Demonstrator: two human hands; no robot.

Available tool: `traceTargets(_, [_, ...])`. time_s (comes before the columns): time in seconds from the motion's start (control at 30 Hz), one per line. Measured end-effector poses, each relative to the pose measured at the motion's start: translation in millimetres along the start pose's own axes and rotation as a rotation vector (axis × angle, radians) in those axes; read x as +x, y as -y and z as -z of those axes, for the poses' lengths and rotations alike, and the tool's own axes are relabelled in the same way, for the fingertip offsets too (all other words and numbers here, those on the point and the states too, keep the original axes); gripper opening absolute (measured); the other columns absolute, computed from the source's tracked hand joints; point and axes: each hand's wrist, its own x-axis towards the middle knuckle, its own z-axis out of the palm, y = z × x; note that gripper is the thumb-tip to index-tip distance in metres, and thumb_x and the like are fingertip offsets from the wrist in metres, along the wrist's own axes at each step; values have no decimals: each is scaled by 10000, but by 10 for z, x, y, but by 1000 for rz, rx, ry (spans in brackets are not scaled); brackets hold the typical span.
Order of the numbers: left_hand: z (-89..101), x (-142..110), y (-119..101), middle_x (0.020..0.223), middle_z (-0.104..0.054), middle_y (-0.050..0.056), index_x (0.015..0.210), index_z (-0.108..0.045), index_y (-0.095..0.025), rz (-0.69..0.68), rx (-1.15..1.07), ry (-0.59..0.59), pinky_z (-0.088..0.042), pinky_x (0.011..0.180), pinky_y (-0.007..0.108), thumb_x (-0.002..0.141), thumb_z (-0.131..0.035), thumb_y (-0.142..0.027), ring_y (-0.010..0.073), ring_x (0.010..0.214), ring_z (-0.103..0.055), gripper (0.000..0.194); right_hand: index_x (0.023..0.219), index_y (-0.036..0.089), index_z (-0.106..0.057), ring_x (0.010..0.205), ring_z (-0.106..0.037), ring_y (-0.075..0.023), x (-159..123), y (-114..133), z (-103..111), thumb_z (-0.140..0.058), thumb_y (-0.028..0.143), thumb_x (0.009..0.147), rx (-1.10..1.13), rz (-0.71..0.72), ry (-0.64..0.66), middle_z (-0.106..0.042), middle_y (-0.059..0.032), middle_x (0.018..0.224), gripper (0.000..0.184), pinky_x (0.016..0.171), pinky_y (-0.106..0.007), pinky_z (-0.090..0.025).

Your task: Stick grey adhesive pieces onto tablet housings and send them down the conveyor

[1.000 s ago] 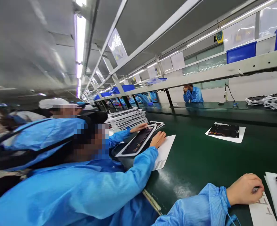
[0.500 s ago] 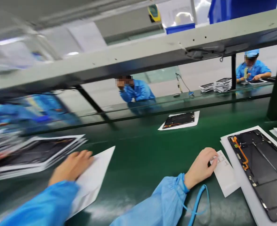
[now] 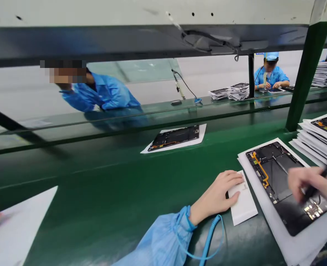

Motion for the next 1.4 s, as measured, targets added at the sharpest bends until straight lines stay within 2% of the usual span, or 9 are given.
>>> traceTargets(0.1, [11, -18, -41, 1170, -620, 95, 1122, -578, -152, 3, 20, -18, -411, 1018, 429, 828, -527, -126, 246, 1180, -483, 299, 645, 159, -547, 605, -585, -128, 564, -70, -158, -459, 761, 804, 153, -60, 147, -550, -5, 664, 628, 588, -263, -534])
traceTargets(0.2, [31, -21, -96, 1105, -634, 81, 1013, -598, -156, -27, 24, -23, -427, 1005, 390, 818, -472, -81, 224, 1150, -507, 244, 636, 171, -508, 551, -589, -141, 1049, -250, -322, -565, 801, 670, 184, -114, 253, -556, 5, 601, 634, 548, -291, -548])
traceTargets(0.27, [44, -22, -120, 1056, -652, 53, 951, -606, -170, -68, 16, -3, -441, 984, 338, 800, -439, -41, 190, 1091, -546, 260, 673, 180, -477, 571, -613, -146, 1190, -378, -391, -644, 776, 610, 201, -127, 285, -582, 13, 615, 622, 581, -311, -567])
traceTargets(0.4, [49, -35, -127, 1011, -662, 45, 977, -626, -173, -109, 26, 25, -444, 950, 318, 803, -442, -40, 178, 1002, -579, 285, 768, 194, -435, 680, -669, -169, 1163, -533, -437, -690, 736, 602, 208, -102, 265, -631, 3, 690, 622, 672, -343, -585])
traceTargets(0.63, [24, -40, -114, 1004, -653, 51, 1045, -653, -198, -127, 111, 40, -434, 865, 334, 807, -445, -49, 208, 936, -558, 349, 830, 209, -385, 602, -645, -165, 1099, -514, -543, -549, 776, 721, 99, -26, 154, -578, 3, 677, 601, 536, -295, -563])
traceTargets(0.8, [12, -36, -110, 945, -636, 59, 1038, -665, -192, -129, 118, 22, -431, 823, 327, 784, -452, -58, 212, 899, -548, 358, 755, 182, -494, 615, -593, -155, 1073, -408, -511, -318, 758, 860, -66, 52, 76, -572, -40, 712, 611, 579, -289, -527])
traceTargets(0.9, [12, -42, -112, 955, -632, 69, 1059, -662, -195, -118, 115, 27, -429, 823, 337, 795, -432, -74, 223, 905, -542, 371, 676, 182, -526, 664, -573, -158, 1062, -362, -464, -304, 706, 902, -153, 94, 23, -566, -41, 708, 612, 655, -289, -503])
traceTargets(1.07, [24, -38, -125, 973, -636, 81, 1064, -664, -178, -115, 121, 52, -435, 848, 344, 830, -398, -81, 225, 913, -538, 367, 727, 200, -463, 434, -567, -138, 1055, -390, -458, -421, 656, 878, -143, 67, 119, -549, 9, 572, 482, 443, -247, -470])
traceTargets(1.4, [29, -34, -112, 977, -632, 80, 1082, -649, -163, -131, 144, 59, -431, 828, 339, 864, -392, -89, 223, 897, -533, 344, 774, 215, -423, 559, -694, -214, 1094, -453, -474, -471, 321, 873, -177, 72, 78, -634, -24, 621, 152, 518, -288, -554])
